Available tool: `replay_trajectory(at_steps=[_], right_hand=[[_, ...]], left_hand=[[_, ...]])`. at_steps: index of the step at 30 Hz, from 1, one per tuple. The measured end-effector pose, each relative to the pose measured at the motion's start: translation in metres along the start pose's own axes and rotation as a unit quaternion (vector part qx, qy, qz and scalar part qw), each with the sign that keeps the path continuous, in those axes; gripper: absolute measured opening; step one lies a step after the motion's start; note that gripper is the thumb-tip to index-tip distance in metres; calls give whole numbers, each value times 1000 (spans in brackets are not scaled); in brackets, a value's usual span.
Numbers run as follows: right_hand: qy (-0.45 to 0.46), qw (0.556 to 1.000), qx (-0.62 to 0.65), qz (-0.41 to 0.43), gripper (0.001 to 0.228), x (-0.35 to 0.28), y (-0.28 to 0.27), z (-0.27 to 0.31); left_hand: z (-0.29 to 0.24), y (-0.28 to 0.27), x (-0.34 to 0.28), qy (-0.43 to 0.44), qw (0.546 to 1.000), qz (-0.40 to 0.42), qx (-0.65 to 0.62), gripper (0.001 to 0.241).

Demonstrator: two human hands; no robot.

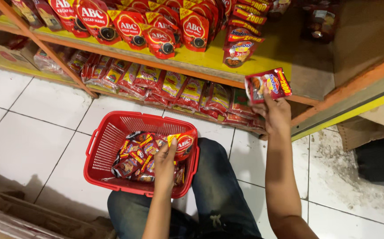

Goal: The person organizes packets of coffee and noodles by taking them from a basket and placing them onto grocery shelves.

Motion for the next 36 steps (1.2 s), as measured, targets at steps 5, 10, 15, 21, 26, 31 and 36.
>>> replay_trajectory(at_steps=[5,10,15,21,26,31,36], right_hand=[[-206,973,-102,26,17,-20,18,58],[-293,942,-132,90,19,15,51,100],[-302,884,-349,77,34,39,86,88],[-298,905,-295,69,44,45,88,71],[-343,905,-250,40,63,24,87,75],[-398,900,-178,-5,47,-33,81,69],[-242,850,-229,407,28,-93,170,-9]], left_hand=[[-12,17,4,8,1000,20,19,31],[-10,18,4,7,1000,21,-2,31],[-4,14,0,20,1000,17,-5,31],[1,10,-5,9,1000,15,-16,33],[-5,7,1,24,999,13,-34,33],[-4,-1,2,33,997,5,-75,32],[-11,-2,7,57,995,16,-79,32]])
Point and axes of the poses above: each hand's wrist, its own x-axis towards the middle knuckle, its own y-axis out of the palm, z = x × y, the point moved 10 cm from there along x, towards the middle knuckle, and after that the axes turned 6 degrees about z, right-handed, at the moved point
